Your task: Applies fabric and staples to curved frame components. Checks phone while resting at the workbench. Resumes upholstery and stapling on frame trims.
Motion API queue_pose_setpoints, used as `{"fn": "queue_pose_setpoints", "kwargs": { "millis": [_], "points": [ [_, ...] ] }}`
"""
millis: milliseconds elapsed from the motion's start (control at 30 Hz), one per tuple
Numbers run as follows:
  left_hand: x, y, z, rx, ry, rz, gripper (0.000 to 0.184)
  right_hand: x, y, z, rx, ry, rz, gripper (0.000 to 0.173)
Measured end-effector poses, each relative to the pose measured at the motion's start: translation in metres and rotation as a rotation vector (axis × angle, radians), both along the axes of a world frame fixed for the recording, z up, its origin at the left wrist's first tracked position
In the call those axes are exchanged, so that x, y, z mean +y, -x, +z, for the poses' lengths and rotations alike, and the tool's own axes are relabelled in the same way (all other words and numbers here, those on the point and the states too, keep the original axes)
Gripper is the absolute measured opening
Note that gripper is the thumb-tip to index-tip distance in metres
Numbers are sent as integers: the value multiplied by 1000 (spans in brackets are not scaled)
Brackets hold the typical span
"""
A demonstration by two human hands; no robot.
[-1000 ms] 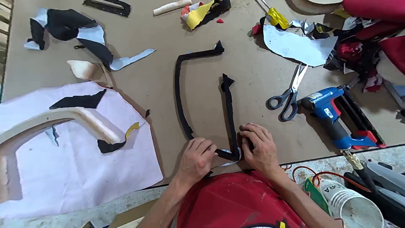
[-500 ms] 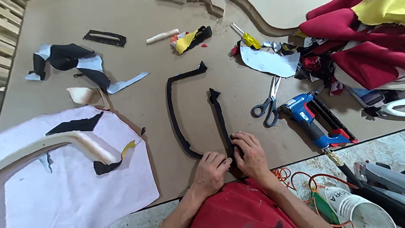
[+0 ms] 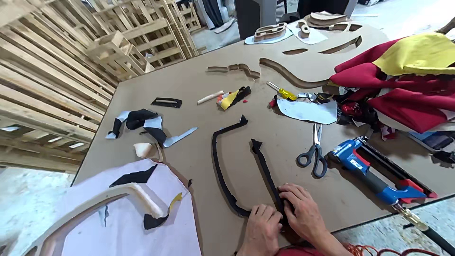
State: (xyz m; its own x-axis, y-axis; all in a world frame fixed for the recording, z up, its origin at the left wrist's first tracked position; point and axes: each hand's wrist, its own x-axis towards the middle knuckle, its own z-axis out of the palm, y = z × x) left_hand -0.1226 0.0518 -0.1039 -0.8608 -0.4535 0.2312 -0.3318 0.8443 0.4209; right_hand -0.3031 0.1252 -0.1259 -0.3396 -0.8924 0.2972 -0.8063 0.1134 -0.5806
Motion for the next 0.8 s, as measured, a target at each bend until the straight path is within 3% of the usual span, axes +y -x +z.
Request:
{"fn": "queue_pose_setpoints", "kwargs": {
  "millis": [167, 267, 367, 500, 600, 667, 700, 800],
  "points": [
    [9, 6, 2, 29, 217, 46, 21, 1, 4, -3, -45, 55, -3, 23],
    [6, 15, 27, 128, 334, 100, 22, 7, 13, 5, -269, 95, -23, 25],
    [-8, 23, 100, 318, 318, 241, 26, 13, 21, 10, -440, 100, -13, 26],
    [-44, 3, 236, 717, 44, 430, 28, 12, 28, 17, -585, -31, -2, 29],
    [-71, -24, 313, 1074, -182, 433, 22, 1, 38, 40, -951, -50, 23, 72],
    [-78, -40, 326, 1180, -318, 431, 31, -7, 48, 55, -1154, 134, 95, 104],
    [-77, -45, 323, 1194, -383, 446, 35, -9, 53, 68, -1239, 235, 151, 108],
    [-75, -53, 284, 1174, -606, 518, 43, -1, 60, 127, -1349, 379, 381, 83]
  ]
}}
